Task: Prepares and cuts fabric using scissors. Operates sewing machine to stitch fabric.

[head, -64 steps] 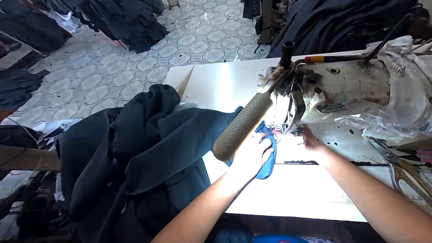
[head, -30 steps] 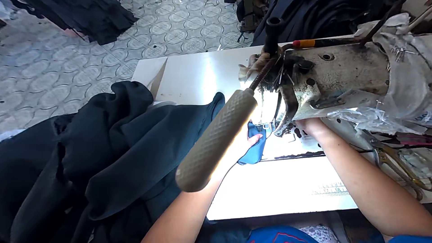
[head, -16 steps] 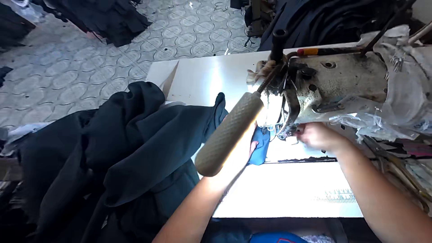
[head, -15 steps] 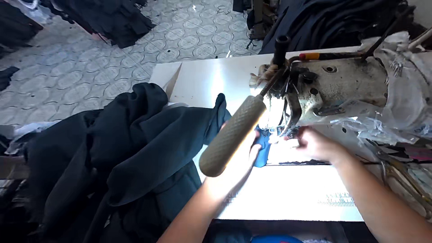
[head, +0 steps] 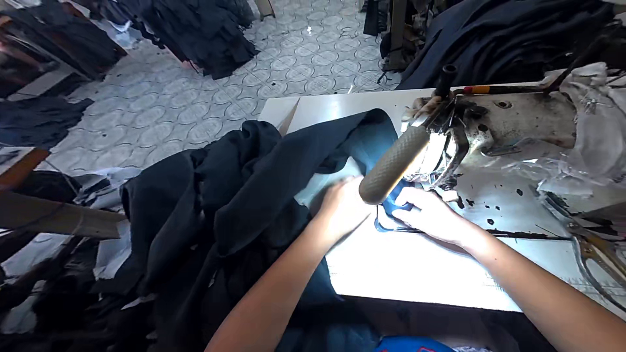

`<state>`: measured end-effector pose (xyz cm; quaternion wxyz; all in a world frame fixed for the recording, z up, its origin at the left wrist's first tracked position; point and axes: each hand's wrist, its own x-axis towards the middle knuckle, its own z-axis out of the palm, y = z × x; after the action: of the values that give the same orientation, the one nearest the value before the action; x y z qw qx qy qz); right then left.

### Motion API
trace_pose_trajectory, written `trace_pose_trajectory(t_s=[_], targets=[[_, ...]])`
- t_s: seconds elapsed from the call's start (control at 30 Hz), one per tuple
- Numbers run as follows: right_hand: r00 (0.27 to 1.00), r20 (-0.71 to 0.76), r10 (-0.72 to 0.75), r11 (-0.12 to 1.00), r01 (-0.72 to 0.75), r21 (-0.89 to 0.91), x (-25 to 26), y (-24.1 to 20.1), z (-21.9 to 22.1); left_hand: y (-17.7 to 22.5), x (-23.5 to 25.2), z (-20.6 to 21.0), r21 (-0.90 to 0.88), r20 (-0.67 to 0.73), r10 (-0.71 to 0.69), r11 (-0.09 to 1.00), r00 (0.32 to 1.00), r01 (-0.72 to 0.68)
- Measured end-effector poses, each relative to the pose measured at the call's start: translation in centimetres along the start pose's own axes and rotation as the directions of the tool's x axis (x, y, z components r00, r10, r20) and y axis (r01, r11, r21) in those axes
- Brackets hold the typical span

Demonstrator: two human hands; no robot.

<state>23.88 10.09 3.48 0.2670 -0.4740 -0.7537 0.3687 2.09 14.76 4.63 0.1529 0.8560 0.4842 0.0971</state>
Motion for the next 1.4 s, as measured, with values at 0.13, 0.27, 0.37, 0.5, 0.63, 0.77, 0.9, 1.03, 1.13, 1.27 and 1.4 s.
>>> trace_pose_trajectory(t_s=[0.13,0.27,0.37,0.5,0.63,0.77,0.9,1.03,1.13,1.27,1.4], targets=[[0.993,-0.083,-0.082,0.997,0.082,0.000,-0.5,0.7,1.1,1.1,2.0,1.0,-0.047,0.087,-0.084,0.995,0.993,0.088],[0.965,-0.118,-0.235,0.970,0.225,-0.096,-0.6,1.3,2.1,-0.5,2.2,0.9,-0.112,0.162,0.213,0.974,0.964,-0.196],[0.967,-0.103,-0.231,0.971,0.223,-0.089,-0.7,1.1,2.2,-1.5,-0.6,-1.0,-0.312,0.189,0.406,0.888,0.894,-0.337],[0.992,-0.063,-0.105,0.993,0.101,-0.060,0.0,0.4,2.3,-2.0,-3.7,-0.3,-0.394,-0.025,0.261,0.885,0.965,-0.249],[0.972,-0.130,-0.197,0.970,0.174,-0.170,0.4,1.2,3.0,-0.3,-4.6,1.6,0.048,-0.252,0.222,0.975,0.942,-0.217],[0.922,-0.223,-0.317,0.936,0.265,-0.233,0.4,2.6,3.6,0.8,-4.3,2.4,0.131,-0.398,0.219,0.975,0.891,-0.181],[0.917,-0.271,-0.293,0.944,0.233,-0.233,0.1,2.1,3.6,0.9,-3.8,1.9,-0.184,-0.333,0.104,0.968,0.937,-0.173],[0.909,-0.276,-0.313,0.934,0.242,-0.264,-0.5,1.8,3.3,0.8,-3.0,1.8,-0.517,-0.187,-0.008,0.851,0.982,-0.091],[0.910,-0.287,-0.298,0.937,0.223,-0.268,-0.9,2.0,3.5,0.6,-2.8,1.7,-0.518,-0.151,-0.002,0.852,0.988,-0.078],[0.900,-0.297,-0.320,0.934,0.245,-0.261,-0.8,2.3,3.8,1.2,-3.3,1.2,-0.543,-0.073,0.026,0.837,0.997,-0.062],[0.809,-0.379,-0.450,0.878,0.321,-0.356,-1.2,2.9,4.0,2.1,-3.2,1.3,-0.794,0.162,-0.030,0.590,0.986,0.148]])
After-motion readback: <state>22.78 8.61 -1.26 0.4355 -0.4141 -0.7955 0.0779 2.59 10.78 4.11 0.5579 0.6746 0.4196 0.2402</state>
